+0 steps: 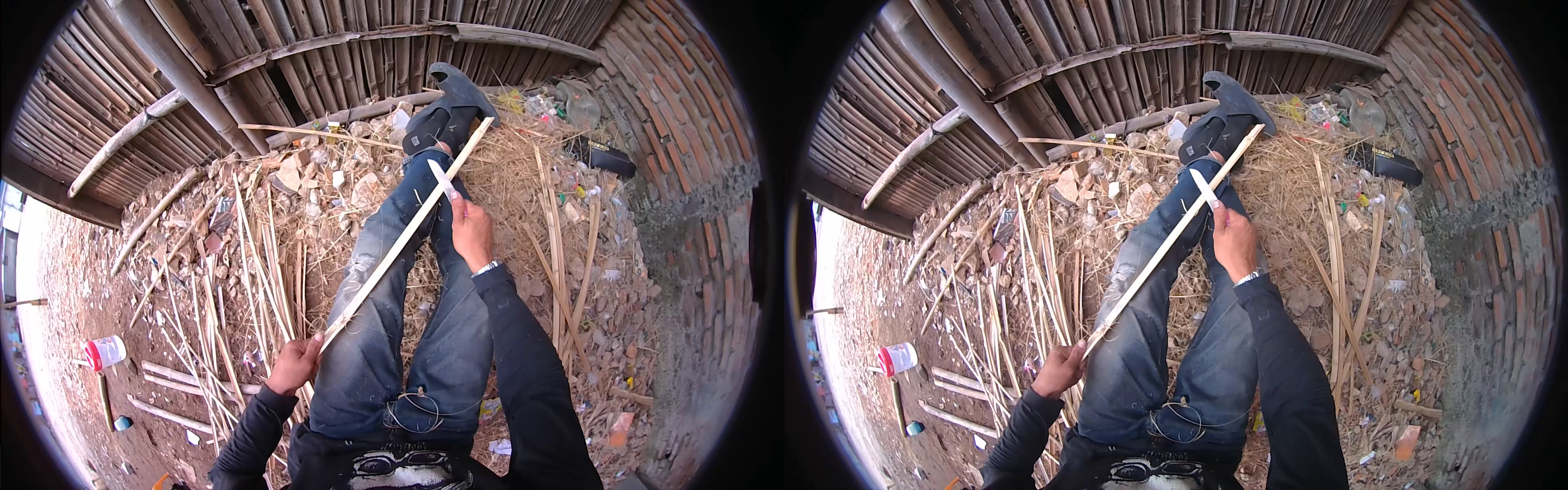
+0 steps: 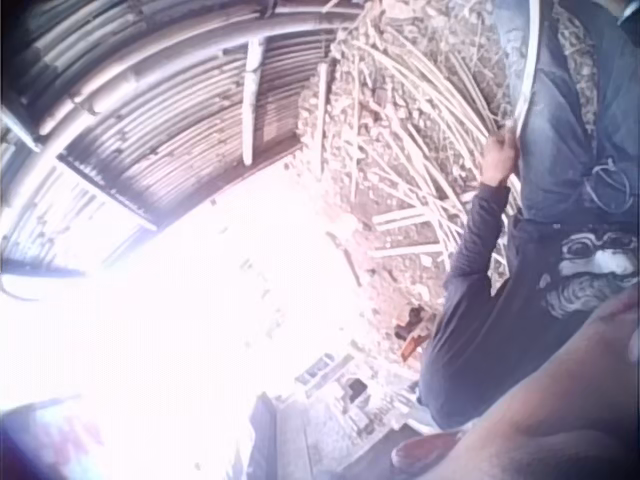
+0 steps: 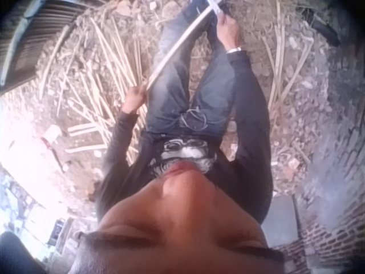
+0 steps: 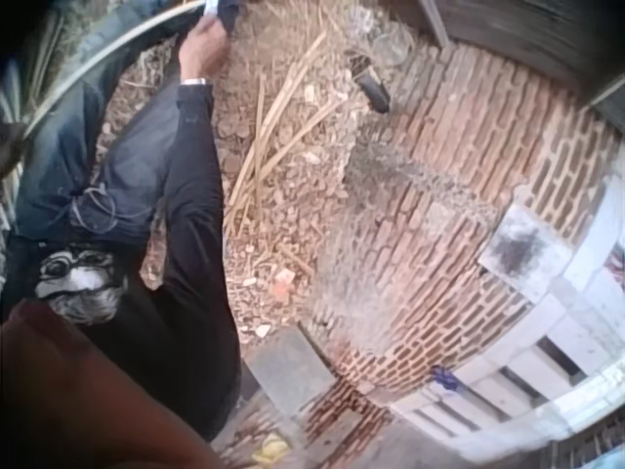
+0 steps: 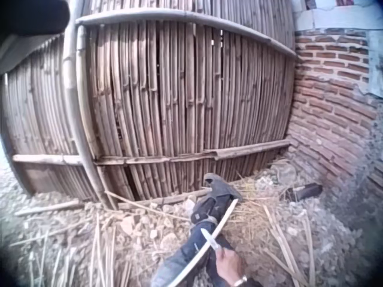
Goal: The person strips a long bamboo stalk using a knife while sitting on the ground, repeatedly running the blade along the length of the bamboo to remove outer layers.
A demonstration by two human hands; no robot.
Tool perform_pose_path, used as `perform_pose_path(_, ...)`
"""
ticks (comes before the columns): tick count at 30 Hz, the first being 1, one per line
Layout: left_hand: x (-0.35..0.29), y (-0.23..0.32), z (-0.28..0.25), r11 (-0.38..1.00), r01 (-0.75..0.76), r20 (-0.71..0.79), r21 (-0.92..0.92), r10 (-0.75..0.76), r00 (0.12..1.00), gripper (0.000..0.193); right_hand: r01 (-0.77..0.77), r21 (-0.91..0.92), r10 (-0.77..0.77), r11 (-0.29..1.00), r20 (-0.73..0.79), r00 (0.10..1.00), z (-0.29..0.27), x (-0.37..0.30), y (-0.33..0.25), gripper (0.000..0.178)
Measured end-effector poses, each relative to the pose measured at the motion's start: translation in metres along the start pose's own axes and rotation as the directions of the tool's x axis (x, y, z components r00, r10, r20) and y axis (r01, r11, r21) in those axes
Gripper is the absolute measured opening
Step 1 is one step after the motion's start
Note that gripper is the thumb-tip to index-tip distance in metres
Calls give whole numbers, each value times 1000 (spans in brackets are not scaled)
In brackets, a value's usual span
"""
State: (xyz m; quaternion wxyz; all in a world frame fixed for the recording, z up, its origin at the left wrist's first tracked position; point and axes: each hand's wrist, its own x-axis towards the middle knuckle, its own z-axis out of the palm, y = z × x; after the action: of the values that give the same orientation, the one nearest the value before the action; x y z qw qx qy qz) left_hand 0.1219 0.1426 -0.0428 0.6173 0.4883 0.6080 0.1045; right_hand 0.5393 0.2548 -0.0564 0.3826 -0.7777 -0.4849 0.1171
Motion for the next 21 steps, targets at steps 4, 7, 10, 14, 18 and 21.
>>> perform_pose_path(4,-4,41,21,999,24,-9,45,-23,1000,68,33,110,-50,993,150,988,15,-54,-28,53)
perform_pose_path(7,0,39,29,998,50,7,-37,-50,999,68,41,180,-86,983,248,965,12,-107,-43,48)
perform_pose_path(10,1,39,29,997,51,32,-57,-49,998,67,65,228,-151,972,382,912,8,-166,-56,50)
perform_pose_path(14,0,35,28,980,159,62,-116,-153,986,66,-55,353,-104,934,415,904,6,-198,-65,54)
perform_pose_path(18,-7,33,30,995,-91,-77,49,95,992,61,-803,424,-1,419,885,466,-20,-169,-60,52)
perform_pose_path(21,-14,43,37,935,-222,-176,276,277,945,53,-756,506,103,414,800,592,-31,-146,-61,52)
